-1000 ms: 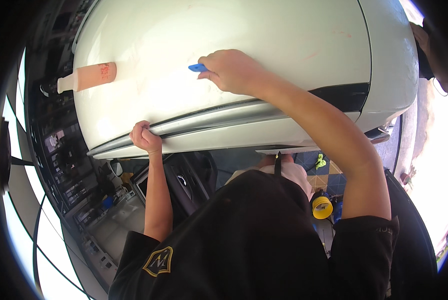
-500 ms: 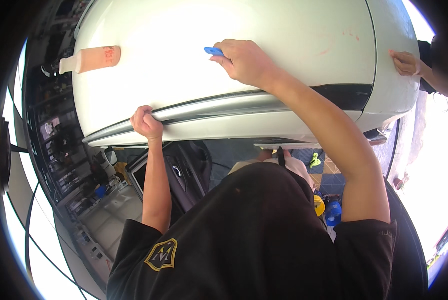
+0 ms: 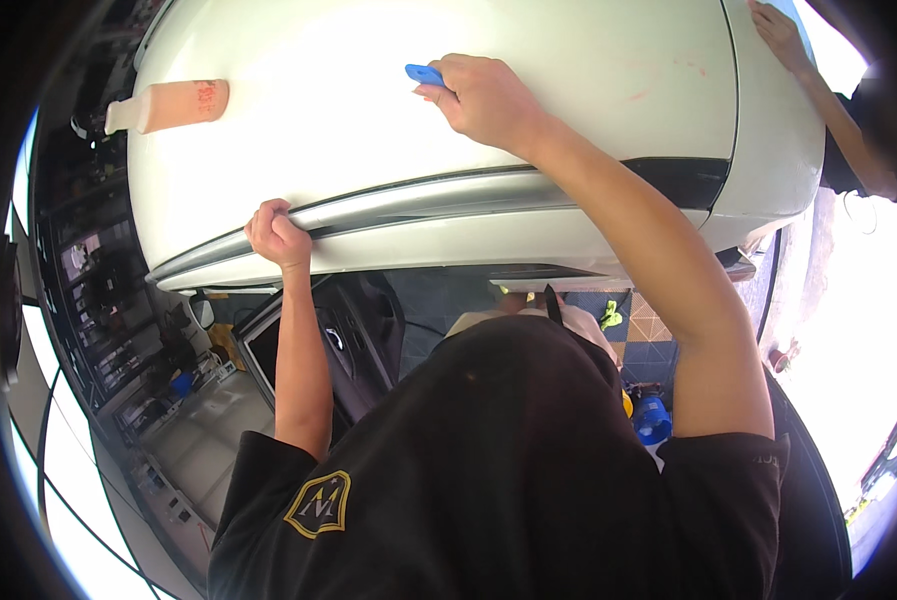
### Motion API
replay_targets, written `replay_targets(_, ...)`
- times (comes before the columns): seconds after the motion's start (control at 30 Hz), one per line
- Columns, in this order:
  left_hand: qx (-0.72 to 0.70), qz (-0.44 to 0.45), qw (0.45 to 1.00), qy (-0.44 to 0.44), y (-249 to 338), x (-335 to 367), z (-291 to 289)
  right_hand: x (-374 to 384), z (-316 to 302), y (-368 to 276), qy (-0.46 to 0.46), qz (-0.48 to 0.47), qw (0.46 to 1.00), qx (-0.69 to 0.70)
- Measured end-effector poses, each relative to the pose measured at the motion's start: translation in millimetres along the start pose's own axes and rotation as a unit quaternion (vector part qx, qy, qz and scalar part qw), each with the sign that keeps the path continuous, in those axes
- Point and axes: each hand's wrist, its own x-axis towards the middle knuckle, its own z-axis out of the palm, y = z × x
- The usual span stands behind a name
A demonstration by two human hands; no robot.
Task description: The person cleans the white hood of a car by spraying a liquid from a bottle and scrubbing the surface with a blue and orange abrasive pad. They repeatedly wipe the treated areas with a yellow microfiber cloth to remove residue. The process involves alternating between spraying, scrubbing, and wiping to clean specific spots on the vehicle's paint.
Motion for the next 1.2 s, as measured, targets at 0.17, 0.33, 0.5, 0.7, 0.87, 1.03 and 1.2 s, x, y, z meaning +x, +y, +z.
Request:
replay_targets(0.17,0.007,0.002,1.000,0.005,-3,2,0,17,-9,-1,0.045,0.070,0.996,-0.039)
replay_targets(0.33,0.000,0.011,1.000,0.010,-7,5,0,9,9,-3,0.027,0.007,1.000,-0.008)
replay_targets(0.5,-0.007,0.011,1.000,0.016,-4,2,0,9,-6,-5,-0.026,0.056,0.998,-0.028)
replay_targets(0.7,-0.008,-0.003,1.000,0.014,-1,2,1,-5,-5,-7,-0.064,-0.022,0.997,-0.023)
replay_targets(0.87,-0.001,-0.001,1.000,0.015,-1,3,-1,-2,-14,-10,-0.038,0.005,0.998,-0.045)
replay_targets(1.03,-0.006,0.004,1.000,0.023,-2,3,2,0,-11,-4,-0.012,-0.006,0.999,-0.047)
replay_targets(1.2,-0.013,0.005,1.000,0.028,-2,2,0,-8,-9,-12,-0.086,-0.017,0.995,-0.057)
